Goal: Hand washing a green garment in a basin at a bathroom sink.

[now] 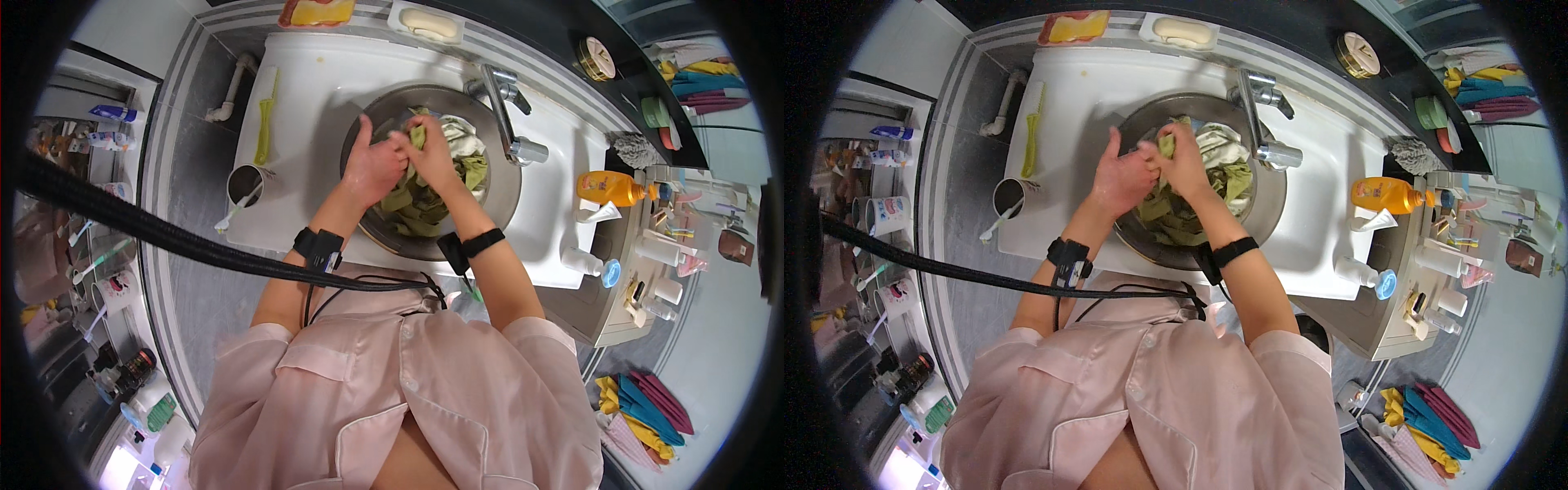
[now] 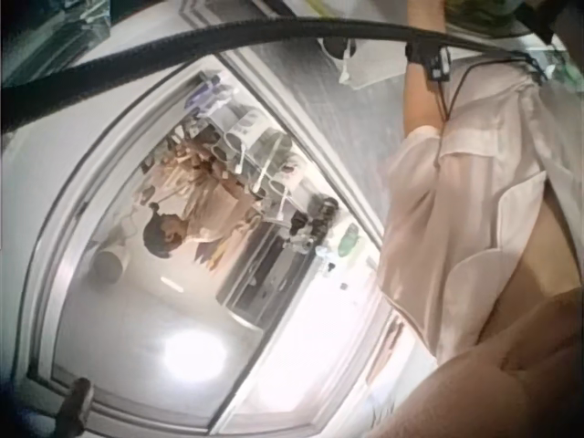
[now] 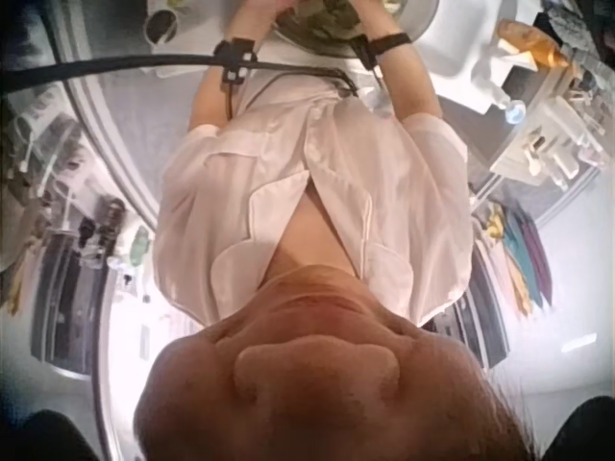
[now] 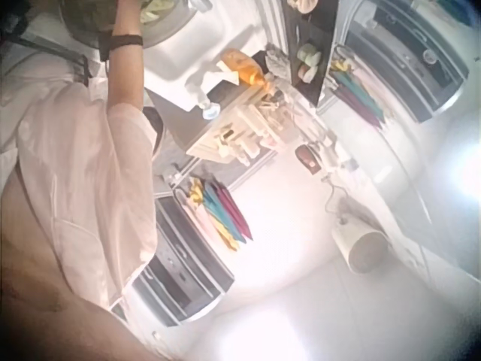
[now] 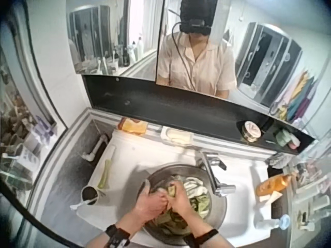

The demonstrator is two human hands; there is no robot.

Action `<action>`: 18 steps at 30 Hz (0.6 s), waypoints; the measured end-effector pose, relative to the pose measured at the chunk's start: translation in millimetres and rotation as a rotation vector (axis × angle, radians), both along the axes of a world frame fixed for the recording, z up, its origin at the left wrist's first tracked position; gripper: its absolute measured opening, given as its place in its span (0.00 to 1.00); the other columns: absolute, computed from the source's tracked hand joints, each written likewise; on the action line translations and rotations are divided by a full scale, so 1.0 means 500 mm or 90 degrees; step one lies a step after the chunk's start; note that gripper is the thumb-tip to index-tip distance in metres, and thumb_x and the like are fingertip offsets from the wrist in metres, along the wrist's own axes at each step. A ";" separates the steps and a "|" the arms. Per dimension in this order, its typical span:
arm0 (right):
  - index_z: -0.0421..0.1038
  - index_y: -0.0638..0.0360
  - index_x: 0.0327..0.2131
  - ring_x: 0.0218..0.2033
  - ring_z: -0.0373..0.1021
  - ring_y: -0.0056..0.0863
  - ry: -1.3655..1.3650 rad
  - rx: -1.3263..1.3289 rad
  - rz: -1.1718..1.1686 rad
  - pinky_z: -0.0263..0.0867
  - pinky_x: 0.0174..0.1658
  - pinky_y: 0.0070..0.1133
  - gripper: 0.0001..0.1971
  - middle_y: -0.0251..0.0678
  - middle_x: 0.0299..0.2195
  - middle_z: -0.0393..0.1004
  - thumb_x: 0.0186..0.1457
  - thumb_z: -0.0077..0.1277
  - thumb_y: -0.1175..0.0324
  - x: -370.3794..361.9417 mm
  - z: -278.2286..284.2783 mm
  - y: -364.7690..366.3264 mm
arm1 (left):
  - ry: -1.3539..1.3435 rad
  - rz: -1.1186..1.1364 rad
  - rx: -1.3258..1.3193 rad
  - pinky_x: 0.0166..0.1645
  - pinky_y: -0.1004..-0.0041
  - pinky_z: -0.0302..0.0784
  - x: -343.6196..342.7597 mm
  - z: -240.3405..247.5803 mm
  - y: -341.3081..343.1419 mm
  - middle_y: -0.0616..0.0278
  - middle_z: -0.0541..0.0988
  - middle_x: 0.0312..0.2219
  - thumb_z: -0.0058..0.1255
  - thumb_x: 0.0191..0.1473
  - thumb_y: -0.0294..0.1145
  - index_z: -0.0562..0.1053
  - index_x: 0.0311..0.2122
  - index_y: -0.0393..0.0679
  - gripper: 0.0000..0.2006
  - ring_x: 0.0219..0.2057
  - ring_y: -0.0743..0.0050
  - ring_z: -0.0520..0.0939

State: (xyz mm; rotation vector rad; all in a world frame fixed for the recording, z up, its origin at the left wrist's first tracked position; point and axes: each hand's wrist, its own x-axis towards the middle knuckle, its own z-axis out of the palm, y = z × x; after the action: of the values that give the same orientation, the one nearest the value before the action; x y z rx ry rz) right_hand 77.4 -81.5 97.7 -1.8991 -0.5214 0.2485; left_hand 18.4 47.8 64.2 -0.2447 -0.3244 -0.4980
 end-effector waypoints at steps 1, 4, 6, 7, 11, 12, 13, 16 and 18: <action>0.62 0.60 0.30 0.30 0.62 0.31 -0.052 0.020 -0.070 0.60 0.37 0.22 0.17 0.37 0.29 0.63 0.44 0.60 0.63 0.018 -0.022 -0.011 | 0.000 -0.003 -0.004 0.54 0.64 0.61 -0.009 -0.004 -0.011 0.55 0.71 0.45 0.28 0.45 0.73 0.64 0.49 0.37 0.44 0.50 0.64 0.68; 0.60 0.60 0.29 0.28 0.61 0.29 -0.012 0.144 -0.220 0.60 0.36 0.22 0.17 0.36 0.27 0.61 0.44 0.60 0.66 0.045 0.000 -0.021 | 0.411 0.164 0.770 0.50 0.61 0.66 -0.053 0.083 -0.017 0.55 0.74 0.40 0.36 0.46 0.70 0.67 0.45 0.37 0.40 0.45 0.63 0.73; 0.58 0.60 0.27 0.28 0.59 0.29 -0.029 0.171 -0.203 0.59 0.35 0.22 0.17 0.35 0.26 0.60 0.42 0.60 0.71 0.039 0.013 -0.011 | 0.392 -0.127 0.658 0.48 0.59 0.70 -0.077 0.080 -0.012 0.46 0.70 0.44 0.39 0.45 0.69 0.66 0.45 0.36 0.40 0.45 0.57 0.73; 0.58 0.59 0.27 0.28 0.58 0.25 -0.105 0.144 -0.193 0.58 0.35 0.19 0.17 0.32 0.26 0.59 0.42 0.60 0.72 0.023 0.016 -0.005 | 0.388 -0.222 0.551 0.52 0.56 0.66 -0.083 0.077 -0.025 0.43 0.68 0.46 0.38 0.43 0.72 0.63 0.49 0.37 0.43 0.49 0.55 0.70; 0.56 0.58 0.22 0.28 0.59 0.33 -0.172 0.161 -0.083 0.58 0.33 0.24 0.17 0.36 0.25 0.58 0.37 0.60 0.78 -0.103 0.090 0.055 | 0.223 -0.001 -0.039 0.57 0.54 0.57 -0.093 0.011 -0.068 0.47 0.63 0.52 0.35 0.49 0.66 0.57 0.55 0.41 0.39 0.54 0.45 0.63; 0.56 0.58 0.20 0.27 0.59 0.35 -0.176 0.185 -0.041 0.58 0.33 0.24 0.18 0.37 0.24 0.58 0.35 0.60 0.78 -0.143 0.098 0.063 | 0.284 0.126 0.203 0.58 0.55 0.57 -0.090 -0.033 -0.060 0.53 0.64 0.52 0.31 0.50 0.67 0.58 0.56 0.43 0.38 0.52 0.57 0.67; 0.55 0.58 0.19 0.27 0.60 0.35 -0.154 0.214 0.002 0.58 0.32 0.25 0.18 0.37 0.24 0.59 0.35 0.60 0.79 -0.178 0.098 0.062 | 0.250 0.145 0.237 0.57 0.57 0.58 -0.080 -0.006 -0.070 0.54 0.66 0.51 0.33 0.52 0.63 0.59 0.55 0.44 0.35 0.51 0.58 0.67; 0.57 0.58 0.17 0.27 0.61 0.38 -0.118 0.152 0.062 0.59 0.31 0.27 0.16 0.37 0.24 0.61 0.36 0.59 0.79 -0.234 0.078 0.042 | 0.193 0.244 0.296 0.55 0.62 0.62 -0.087 -0.041 -0.084 0.57 0.69 0.47 0.35 0.55 0.55 0.62 0.52 0.45 0.27 0.49 0.62 0.69; 0.56 0.58 0.17 0.26 0.61 0.37 -0.172 0.121 0.061 0.59 0.30 0.27 0.17 0.37 0.22 0.61 0.36 0.59 0.80 -0.219 0.054 0.035 | 0.172 0.323 0.322 0.53 0.64 0.65 -0.081 -0.060 -0.132 0.58 0.70 0.46 0.36 0.57 0.51 0.63 0.50 0.45 0.23 0.48 0.64 0.70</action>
State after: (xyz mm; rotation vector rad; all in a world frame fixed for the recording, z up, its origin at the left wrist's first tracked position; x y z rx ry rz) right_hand -31.9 -64.1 124.6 -1.7325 -0.7896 0.0020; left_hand -21.9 -18.1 34.3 0.2608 0.0151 -0.0321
